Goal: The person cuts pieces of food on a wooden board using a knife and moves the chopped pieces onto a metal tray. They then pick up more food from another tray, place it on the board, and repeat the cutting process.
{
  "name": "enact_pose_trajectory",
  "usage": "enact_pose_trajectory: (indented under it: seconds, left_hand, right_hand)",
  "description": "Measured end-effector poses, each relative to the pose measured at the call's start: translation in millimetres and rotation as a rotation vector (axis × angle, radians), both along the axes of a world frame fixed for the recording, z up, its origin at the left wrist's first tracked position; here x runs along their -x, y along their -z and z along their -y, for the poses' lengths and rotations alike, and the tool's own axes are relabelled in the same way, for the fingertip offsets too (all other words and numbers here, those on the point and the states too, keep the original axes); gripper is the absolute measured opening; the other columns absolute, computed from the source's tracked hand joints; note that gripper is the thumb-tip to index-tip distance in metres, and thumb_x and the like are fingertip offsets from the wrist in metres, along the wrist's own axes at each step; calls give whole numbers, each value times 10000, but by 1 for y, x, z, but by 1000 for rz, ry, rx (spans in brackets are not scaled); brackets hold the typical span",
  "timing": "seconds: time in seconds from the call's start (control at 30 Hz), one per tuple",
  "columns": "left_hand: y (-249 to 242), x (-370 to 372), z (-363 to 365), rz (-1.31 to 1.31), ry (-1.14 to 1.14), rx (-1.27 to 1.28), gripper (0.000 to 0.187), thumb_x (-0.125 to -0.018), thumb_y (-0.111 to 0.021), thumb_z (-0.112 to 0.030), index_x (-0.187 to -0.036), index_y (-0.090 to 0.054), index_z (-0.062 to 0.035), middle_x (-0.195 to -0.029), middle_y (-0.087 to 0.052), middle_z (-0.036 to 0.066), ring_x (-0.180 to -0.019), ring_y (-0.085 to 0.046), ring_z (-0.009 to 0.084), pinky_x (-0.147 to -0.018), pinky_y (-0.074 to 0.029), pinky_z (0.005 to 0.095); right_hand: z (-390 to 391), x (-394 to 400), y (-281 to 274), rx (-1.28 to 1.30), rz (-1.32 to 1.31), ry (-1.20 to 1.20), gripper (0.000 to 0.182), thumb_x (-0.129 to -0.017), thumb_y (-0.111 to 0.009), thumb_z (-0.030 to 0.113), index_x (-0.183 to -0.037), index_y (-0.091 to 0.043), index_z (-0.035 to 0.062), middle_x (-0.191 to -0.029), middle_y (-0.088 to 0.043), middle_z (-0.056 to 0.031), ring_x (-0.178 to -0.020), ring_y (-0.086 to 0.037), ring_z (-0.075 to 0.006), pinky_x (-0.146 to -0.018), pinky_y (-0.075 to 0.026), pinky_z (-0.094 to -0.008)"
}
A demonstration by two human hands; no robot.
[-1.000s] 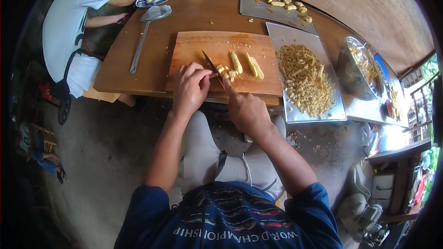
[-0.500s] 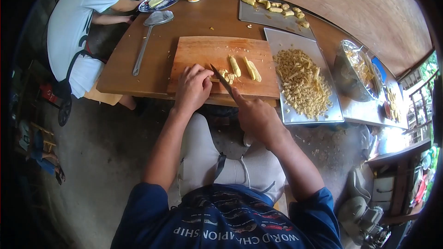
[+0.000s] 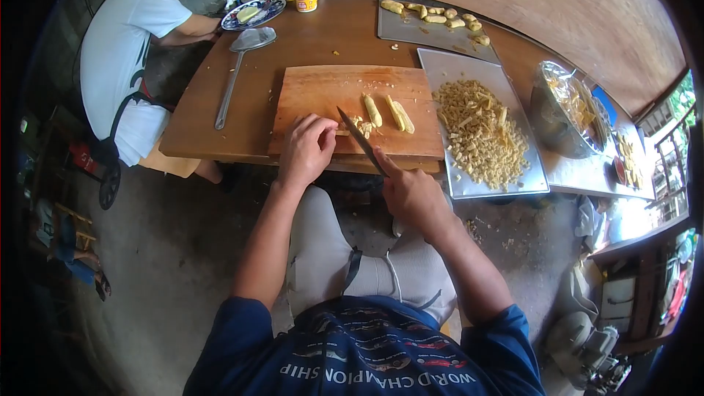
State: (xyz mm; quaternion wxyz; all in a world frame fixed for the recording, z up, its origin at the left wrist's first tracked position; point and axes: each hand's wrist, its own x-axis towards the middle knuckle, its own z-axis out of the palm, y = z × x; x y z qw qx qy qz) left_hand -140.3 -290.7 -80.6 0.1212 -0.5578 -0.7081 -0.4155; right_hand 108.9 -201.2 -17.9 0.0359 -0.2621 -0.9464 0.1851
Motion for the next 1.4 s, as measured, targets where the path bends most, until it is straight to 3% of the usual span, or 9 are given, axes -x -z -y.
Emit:
enact_pose_trajectory:
  seconds: [0.2,0.5,0.73,0.93,1.0,1.4]
  left_hand:
    - [2,0,-3,53,2,-19,129,-915,-788,-25,-1032,-742,-53,-989,-732,116,-981,-695,362,-899,-561,476]
    - [0,4,-2,50,-10,-1,89,-929,-800,-49,-1016,-785,-45,-1010,-790,123,-963,-722,351,-868,-578,446]
    - [0,2,0,11,10,-62,83,-922,-793,-52,-1005,-786,-58,-984,-769,114,-951,-709,362,-878,-573,456]
    - [2,2,-2,26,-5,-41,131,-938,-800,-19,-1063,-770,-44,-1003,-768,115,-955,-746,320,-839,-595,412]
    - [2,-1,-2,202,-45,-4,160,-944,-809,-32,-1085,-736,-51,-993,-769,112,-932,-750,297,-829,-599,410]
    - [2,0,0,218,-53,-13,202,-933,-822,-25,-1094,-708,-69,-954,-770,111,-878,-743,292,-777,-603,426]
  right_hand:
    - [19,-1,-28,-22,86,5,722,-1031,-598,186,-1723,-399,132,-836,-772,-252,-800,-783,-473,-746,-636,-613]
    - [16,14,-14,-8,118,-23,709,-1039,-583,186,-1714,-396,82,-857,-779,-263,-793,-791,-463,-729,-644,-601]
    - [0,57,14,-88,-42,-6,640,-1045,-551,170,-1678,-474,115,-883,-791,-259,-817,-798,-465,-769,-652,-587]
    - [1,41,15,-78,-151,-12,644,-1032,-584,190,-1665,-494,110,-857,-776,-277,-826,-789,-481,-769,-644,-605]
    - [7,32,4,-33,-96,12,656,-1028,-591,194,-1670,-485,108,-850,-773,-279,-823,-786,-488,-770,-640,-612]
    - [19,46,7,-9,15,20,692,-1031,-573,183,-1706,-435,125,-877,-783,-276,-817,-792,-474,-763,-648,-598]
